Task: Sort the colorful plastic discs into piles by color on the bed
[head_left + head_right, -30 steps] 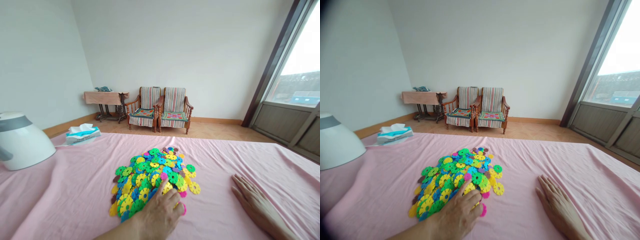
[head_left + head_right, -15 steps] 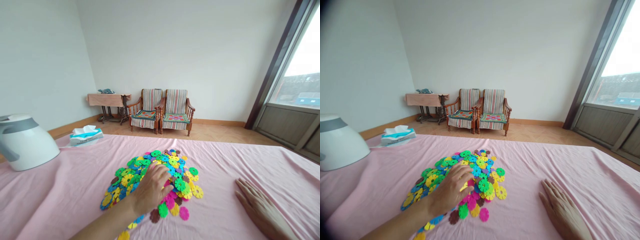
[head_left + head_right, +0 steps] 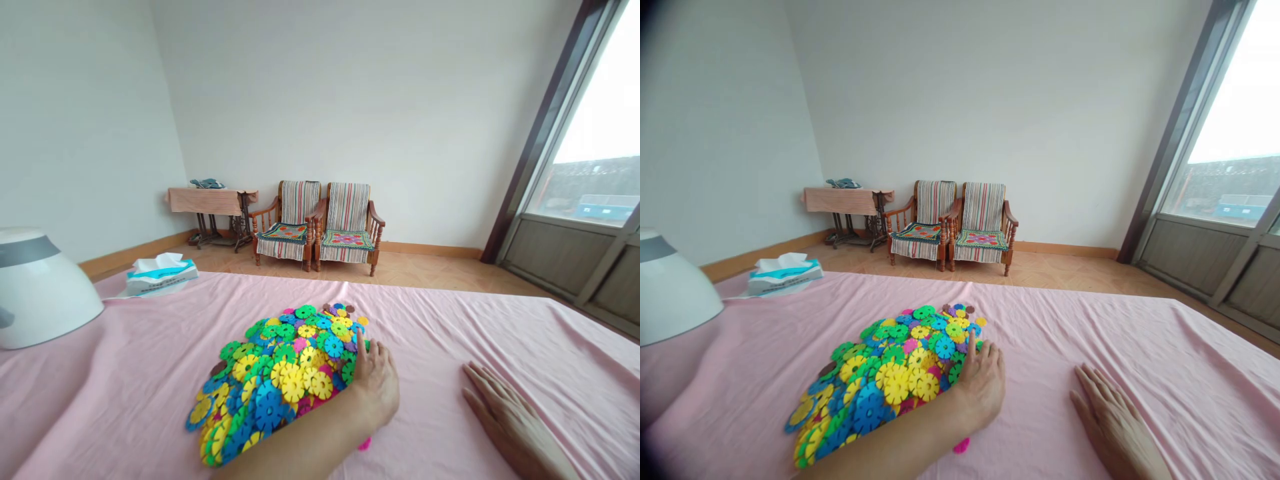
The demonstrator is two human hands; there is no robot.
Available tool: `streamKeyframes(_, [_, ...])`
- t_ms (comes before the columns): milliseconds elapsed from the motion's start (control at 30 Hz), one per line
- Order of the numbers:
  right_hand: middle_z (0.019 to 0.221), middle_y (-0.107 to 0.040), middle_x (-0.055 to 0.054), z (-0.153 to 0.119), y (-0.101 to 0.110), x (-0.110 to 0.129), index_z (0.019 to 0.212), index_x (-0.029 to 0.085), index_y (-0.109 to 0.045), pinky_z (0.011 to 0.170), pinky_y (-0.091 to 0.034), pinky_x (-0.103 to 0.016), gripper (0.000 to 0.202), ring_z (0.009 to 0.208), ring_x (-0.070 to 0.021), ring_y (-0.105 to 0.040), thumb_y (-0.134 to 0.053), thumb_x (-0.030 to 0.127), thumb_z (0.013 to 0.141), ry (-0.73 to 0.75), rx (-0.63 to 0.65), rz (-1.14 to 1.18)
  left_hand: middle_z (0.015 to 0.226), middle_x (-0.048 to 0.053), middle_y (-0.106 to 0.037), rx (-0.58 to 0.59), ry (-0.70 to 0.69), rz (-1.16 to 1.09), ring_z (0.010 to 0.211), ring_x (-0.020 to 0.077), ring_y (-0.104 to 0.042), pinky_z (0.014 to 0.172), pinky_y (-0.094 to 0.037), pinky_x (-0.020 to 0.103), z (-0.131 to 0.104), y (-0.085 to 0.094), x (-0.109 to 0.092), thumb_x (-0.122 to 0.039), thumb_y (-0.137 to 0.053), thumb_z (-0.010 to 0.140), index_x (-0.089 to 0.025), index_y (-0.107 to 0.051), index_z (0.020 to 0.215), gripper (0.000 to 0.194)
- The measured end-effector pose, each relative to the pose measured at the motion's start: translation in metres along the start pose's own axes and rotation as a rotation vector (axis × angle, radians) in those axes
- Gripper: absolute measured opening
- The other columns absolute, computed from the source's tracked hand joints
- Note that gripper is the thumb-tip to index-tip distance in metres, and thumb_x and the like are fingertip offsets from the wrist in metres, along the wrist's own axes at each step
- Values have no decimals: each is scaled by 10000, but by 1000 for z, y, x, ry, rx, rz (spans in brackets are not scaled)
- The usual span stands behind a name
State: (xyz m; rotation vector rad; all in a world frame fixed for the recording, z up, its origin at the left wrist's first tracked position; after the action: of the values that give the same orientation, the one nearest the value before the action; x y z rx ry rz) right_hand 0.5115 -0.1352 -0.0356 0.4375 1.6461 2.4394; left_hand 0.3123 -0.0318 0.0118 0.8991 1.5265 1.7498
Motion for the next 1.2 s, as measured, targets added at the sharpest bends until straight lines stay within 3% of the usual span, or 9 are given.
streamKeyframes(200, [1429, -461, -113, 1, -4, -8, 1335, 139, -521, 1107, -340, -490, 644, 1329, -298, -406, -351, 558, 878, -14, -19, 42, 1300, 192, -544, -72, 41, 67, 1299, 346, -370, 1088, -154, 650, -43, 16, 45, -151, -489, 873, -112, -588, 1231, 374])
streamKeyframes(467, [1454, -416, -135, -3, -13, -14, 1354, 99, -492, 1125, -295, -516, 695, 1336, -306, -395, -311, 566, 872, -23, -16, 73, 1042, 142, -634, -174, 146, 118, 1128, 319, -513, 1076, -229, 603, -95, 50, 95, -68, -524, 818, -134, -666, 950, 205])
streamKeyframes(567, [1457, -417, -109, -4, -10, -12, 1357, 147, -496, 1118, -316, -514, 660, 1339, -303, -391, -335, 558, 865, -27, -29, 83, 988, 135, -645, -148, 177, 92, 1071, 328, -535, 1067, -224, 617, -83, 62, 100, -128, -534, 839, -134, -669, 907, 152])
streamKeyframes(700, [1442, -434, -116, -5, -9, -10, 1357, 139, -497, 1094, -359, -523, 674, 1324, -317, -410, -322, 562, 863, -36, -4, 96, 1056, 134, -643, -40, 141, -32, 1091, 295, -548, 1052, -323, 508, -28, 61, 98, -300, -581, 873, -135, -668, 960, 206])
streamKeyframes(833, [1439, -442, -105, -4, -8, -9, 1351, 150, -504, 1100, -350, -512, 645, 1331, -309, -401, -342, 546, 869, -12, -18, 76, 1138, 111, -619, 41, 122, -68, 1073, 264, -574, 962, -433, 474, 37, 43, 104, -387, -616, 879, -132, -616, 1090, 331])
streamKeyframes(933, [1446, -432, -104, -2, -8, -8, 1362, 143, -489, 1107, -338, -499, 638, 1338, -296, -393, -332, 535, 884, 1, -8, 36, 1215, 92, -575, 88, 124, -78, 1067, 241, -581, 899, -486, 465, 65, 28, 111, -358, -570, 926, -151, -564, 1180, 328])
streamKeyframes(1033, [1451, -424, -116, -1, -7, -7, 1365, 117, -480, 1110, -331, -498, 645, 1343, -291, -386, -319, 530, 897, -7, 21, 10, 1221, 95, -572, 130, 115, -78, 1065, 242, -582, 895, -489, 464, 64, 19, 112, -365, -567, 927, -153, -561, 1186, 335])
streamKeyframes(1133, [1433, -448, -130, 0, -3, -3, 1347, 103, -500, 1103, -341, -510, 648, 1333, -303, -400, -332, 528, 888, -7, 16, 27, 1196, 125, -593, 139, 97, -63, 1096, 277, -568, 946, -444, 469, 40, 19, 110, -386, -596, 886, -136, -596, 1129, 348])
streamKeyframes(1200, [1410, -487, -112, -1, 0, -2, 1331, 143, -525, 1091, -364, -515, 620, 1316, -308, -426, -358, 523, 870, -12, -12, 54, 1171, 146, -611, 126, 82, -48, 1100, 297, -569, 957, -427, 442, 19, 25, 111, -307, -601, 856, -136, -610, 1105, 302])
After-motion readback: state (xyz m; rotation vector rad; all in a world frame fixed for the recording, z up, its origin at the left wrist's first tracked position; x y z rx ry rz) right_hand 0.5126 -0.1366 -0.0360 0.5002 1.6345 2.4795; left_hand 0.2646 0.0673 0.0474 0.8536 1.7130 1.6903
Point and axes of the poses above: each hand's wrist, its own z-axis towards the middle knuckle, its own y-axis out of the back of the hand, x = y × z, the point moved 9 cm from there along z, towards the middle knuckle
